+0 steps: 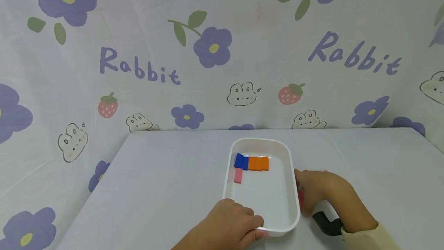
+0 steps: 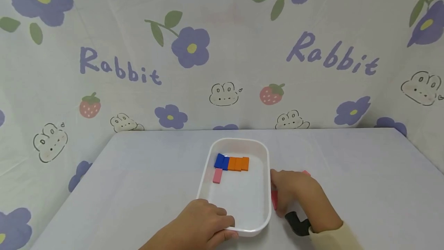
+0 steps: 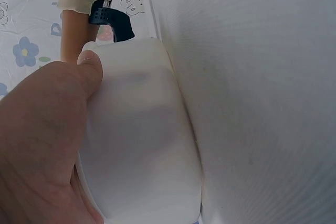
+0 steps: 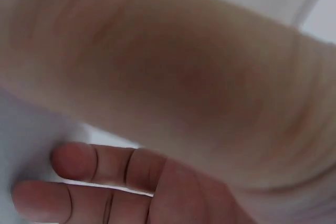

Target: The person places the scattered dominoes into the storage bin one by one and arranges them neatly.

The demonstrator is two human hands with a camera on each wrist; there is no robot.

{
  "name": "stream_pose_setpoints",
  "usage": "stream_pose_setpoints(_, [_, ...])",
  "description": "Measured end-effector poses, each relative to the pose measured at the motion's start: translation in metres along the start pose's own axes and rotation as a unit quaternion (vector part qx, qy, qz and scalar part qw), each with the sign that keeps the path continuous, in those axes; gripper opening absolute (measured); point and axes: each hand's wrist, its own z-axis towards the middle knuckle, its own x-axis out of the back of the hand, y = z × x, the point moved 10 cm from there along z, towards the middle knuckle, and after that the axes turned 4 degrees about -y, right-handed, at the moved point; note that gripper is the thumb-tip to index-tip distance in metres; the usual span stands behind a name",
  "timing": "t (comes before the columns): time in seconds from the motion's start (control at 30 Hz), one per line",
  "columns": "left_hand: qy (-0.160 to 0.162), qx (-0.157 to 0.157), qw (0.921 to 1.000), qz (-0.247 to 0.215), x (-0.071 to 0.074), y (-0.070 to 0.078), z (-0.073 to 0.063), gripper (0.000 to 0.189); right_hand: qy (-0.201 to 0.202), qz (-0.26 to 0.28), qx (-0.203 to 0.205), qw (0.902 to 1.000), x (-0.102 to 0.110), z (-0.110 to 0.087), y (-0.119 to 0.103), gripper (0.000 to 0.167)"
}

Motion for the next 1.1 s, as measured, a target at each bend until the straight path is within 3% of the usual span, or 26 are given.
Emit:
stream_pose_setpoints(0.13, [-0.009,0.002,1.0,0.0,-0.002,0.0,0.0,0.034,0.009,-0.022,0.009,0.9997,0.0,0.001,-0.004,0.076])
stream_pose_setpoints(0.27, [-0.009,0.003,1.0,0.002,-0.002,0.0,0.0,0.034,0.019,-0.03,0.019,0.9992,0.003,0.0,-0.008,0.065])
stream_pose_setpoints(0.43, [-0.01,0.003,0.9999,-0.008,-0.001,-0.001,0.0,0.034,0.038,-0.015,0.042,0.9983,0.008,-0.001,-0.013,0.052])
stream_pose_setpoints(0.67, [0.009,-0.002,1.0,0.004,0.001,0.0,0.0,0.034,0.061,0.001,0.057,0.9965,0.015,-0.001,-0.012,0.049])
stream_pose_setpoints(1.1, [-0.011,0.003,0.9999,-0.006,-0.002,0.0,0.001,0.035,0.075,0.017,0.071,0.9945,0.02,0.002,-0.008,0.038])
